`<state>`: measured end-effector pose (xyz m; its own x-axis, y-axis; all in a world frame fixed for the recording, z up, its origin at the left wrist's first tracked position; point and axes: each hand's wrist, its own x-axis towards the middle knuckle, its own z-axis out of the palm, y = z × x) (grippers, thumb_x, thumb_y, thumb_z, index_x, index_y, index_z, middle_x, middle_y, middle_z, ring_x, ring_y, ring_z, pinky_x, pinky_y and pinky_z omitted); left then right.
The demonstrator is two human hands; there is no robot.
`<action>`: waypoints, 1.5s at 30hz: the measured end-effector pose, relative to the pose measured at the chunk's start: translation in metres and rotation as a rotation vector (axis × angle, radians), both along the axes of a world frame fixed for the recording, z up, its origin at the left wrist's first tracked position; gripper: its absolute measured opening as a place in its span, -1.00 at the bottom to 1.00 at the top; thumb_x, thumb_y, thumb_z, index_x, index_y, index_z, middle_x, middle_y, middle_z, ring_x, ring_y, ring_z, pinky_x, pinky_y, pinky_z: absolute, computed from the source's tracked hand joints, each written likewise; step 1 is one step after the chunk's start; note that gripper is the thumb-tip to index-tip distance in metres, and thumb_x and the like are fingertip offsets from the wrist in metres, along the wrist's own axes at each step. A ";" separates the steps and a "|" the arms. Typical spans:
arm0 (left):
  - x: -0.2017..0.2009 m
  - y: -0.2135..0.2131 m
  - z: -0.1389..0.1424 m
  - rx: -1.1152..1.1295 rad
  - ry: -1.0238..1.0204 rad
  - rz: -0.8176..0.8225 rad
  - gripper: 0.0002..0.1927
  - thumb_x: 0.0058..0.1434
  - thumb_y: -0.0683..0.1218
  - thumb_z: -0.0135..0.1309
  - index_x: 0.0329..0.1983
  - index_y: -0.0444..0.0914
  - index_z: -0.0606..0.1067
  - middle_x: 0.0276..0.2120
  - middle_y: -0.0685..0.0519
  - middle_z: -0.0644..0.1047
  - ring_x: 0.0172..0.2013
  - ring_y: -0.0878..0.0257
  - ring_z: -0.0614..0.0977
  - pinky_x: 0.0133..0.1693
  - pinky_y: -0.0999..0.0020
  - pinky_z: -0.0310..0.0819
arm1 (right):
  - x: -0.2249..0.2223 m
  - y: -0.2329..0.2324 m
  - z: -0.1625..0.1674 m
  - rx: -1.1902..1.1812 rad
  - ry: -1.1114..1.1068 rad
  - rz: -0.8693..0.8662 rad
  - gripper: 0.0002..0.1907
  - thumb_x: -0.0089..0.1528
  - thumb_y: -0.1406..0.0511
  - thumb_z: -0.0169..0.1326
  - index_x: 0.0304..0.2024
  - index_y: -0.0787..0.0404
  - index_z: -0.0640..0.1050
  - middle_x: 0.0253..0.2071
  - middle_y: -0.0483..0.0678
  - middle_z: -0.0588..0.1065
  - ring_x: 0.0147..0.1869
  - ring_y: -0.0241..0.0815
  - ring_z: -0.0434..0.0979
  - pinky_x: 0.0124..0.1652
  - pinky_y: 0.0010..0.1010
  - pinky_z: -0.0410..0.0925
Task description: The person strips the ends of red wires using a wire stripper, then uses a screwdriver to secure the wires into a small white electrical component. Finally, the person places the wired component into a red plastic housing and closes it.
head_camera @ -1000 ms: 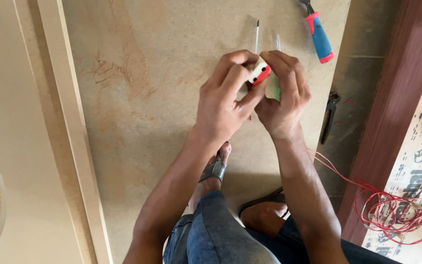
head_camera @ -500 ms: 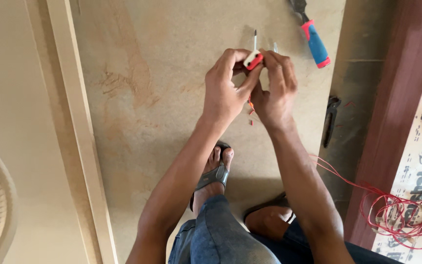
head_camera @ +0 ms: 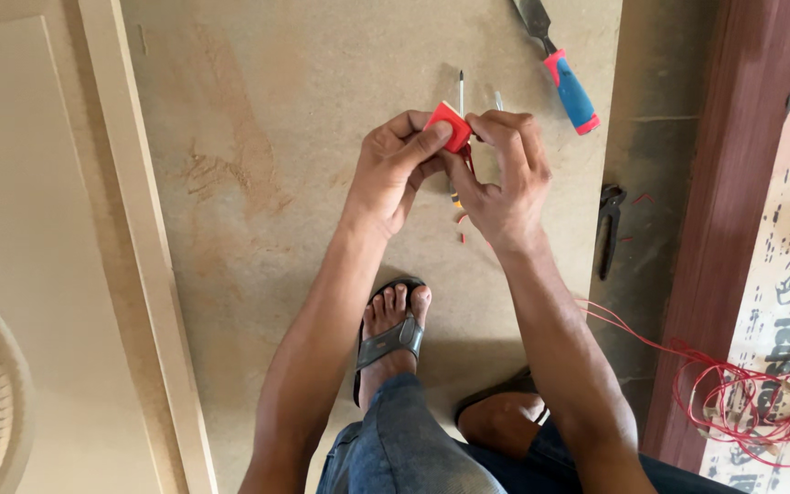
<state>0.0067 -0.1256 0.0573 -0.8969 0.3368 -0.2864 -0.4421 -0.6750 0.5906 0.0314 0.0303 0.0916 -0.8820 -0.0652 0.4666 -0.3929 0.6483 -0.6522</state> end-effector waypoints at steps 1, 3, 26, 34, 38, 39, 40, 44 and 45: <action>0.001 0.000 0.000 0.026 -0.005 0.000 -0.79 0.31 -0.09 0.26 -0.17 -0.34 0.55 -0.26 -0.05 0.65 -0.25 0.23 0.67 -0.14 0.28 0.61 | 0.000 0.001 0.002 0.018 0.013 0.004 -0.51 0.15 0.50 0.41 0.08 0.26 0.51 0.01 0.04 0.49 0.03 -0.05 0.58 0.00 -0.31 0.52; 0.001 0.001 0.001 0.077 -0.012 -0.001 -0.79 0.32 -0.07 0.28 -0.19 -0.30 0.54 -0.26 -0.03 0.63 -0.25 0.24 0.65 -0.14 0.29 0.59 | -0.001 0.001 0.006 0.054 0.037 0.007 -0.50 0.14 0.50 0.42 0.08 0.26 0.52 0.01 0.03 0.50 0.04 -0.02 0.56 0.00 -0.27 0.50; 0.000 0.001 0.006 0.042 -0.133 0.115 -0.76 0.25 -0.02 0.29 -0.25 -0.29 0.56 -0.31 -0.03 0.63 -0.28 0.22 0.65 -0.14 0.28 0.59 | 0.000 0.003 0.028 -0.038 -0.136 0.104 -0.60 0.23 0.52 0.36 0.04 0.27 0.47 0.00 0.04 0.50 -0.05 -0.16 0.63 -0.07 -0.40 0.54; 0.003 -0.006 0.007 0.071 -0.078 0.063 -0.77 0.31 -0.03 0.27 -0.23 -0.28 0.53 -0.27 -0.05 0.63 -0.22 0.19 0.66 -0.06 0.23 0.59 | 0.004 0.006 0.033 -0.184 -0.249 0.087 -0.81 0.28 0.55 0.28 -0.17 0.31 0.52 -0.24 0.01 0.55 -0.22 -0.20 0.62 -0.17 -0.41 0.48; 0.005 -0.006 0.007 0.096 -0.090 0.075 -0.75 0.34 -0.04 0.24 -0.17 -0.31 0.51 -0.24 -0.08 0.64 -0.22 0.15 0.68 -0.06 0.21 0.60 | 0.003 0.003 0.033 -0.133 -0.185 0.070 -0.78 0.28 0.53 0.30 -0.14 0.30 0.50 -0.21 0.02 0.53 -0.21 -0.18 0.59 -0.19 -0.36 0.45; 0.006 -0.006 0.007 0.102 -0.096 0.082 -0.75 0.37 -0.04 0.24 -0.15 -0.33 0.50 -0.24 -0.10 0.64 -0.22 0.14 0.69 -0.06 0.21 0.60 | 0.003 0.002 0.033 -0.095 -0.165 0.078 -0.77 0.29 0.52 0.30 -0.10 0.30 0.50 -0.18 0.02 0.53 -0.17 -0.16 0.60 -0.18 -0.36 0.47; 0.007 -0.006 0.007 0.084 -0.085 0.092 -0.74 0.32 -0.05 0.23 -0.06 -0.28 0.48 -0.25 -0.07 0.64 -0.25 0.16 0.69 -0.10 0.23 0.61 | 0.003 0.001 0.032 -0.059 -0.147 0.087 -0.76 0.30 0.52 0.30 -0.06 0.30 0.51 -0.14 0.03 0.52 -0.14 -0.15 0.61 -0.17 -0.36 0.48; 0.008 -0.009 0.006 0.039 -0.023 0.110 -0.61 0.32 -0.11 0.21 0.16 -0.30 0.44 -0.24 -0.06 0.62 -0.31 0.22 0.65 -0.18 0.28 0.59 | 0.001 0.003 0.030 0.136 0.011 0.147 -0.71 0.27 0.53 0.31 -0.02 0.25 0.54 -0.09 0.00 0.49 -0.09 -0.05 0.59 -0.16 -0.29 0.47; 0.009 -0.010 0.006 0.037 -0.006 0.108 -0.60 0.36 -0.13 0.20 0.20 -0.35 0.44 -0.22 -0.07 0.62 -0.31 0.23 0.63 -0.19 0.28 0.58 | 0.001 0.004 0.030 0.154 0.023 0.165 -0.71 0.27 0.53 0.32 -0.02 0.26 0.53 -0.10 0.00 0.48 -0.11 -0.05 0.58 -0.17 -0.28 0.47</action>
<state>0.0158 -0.1359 0.0630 -0.9267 0.2490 -0.2814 -0.3694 -0.7402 0.5618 0.0325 0.0341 0.1216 -0.8430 -0.2793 0.4598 -0.5152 0.6653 -0.5403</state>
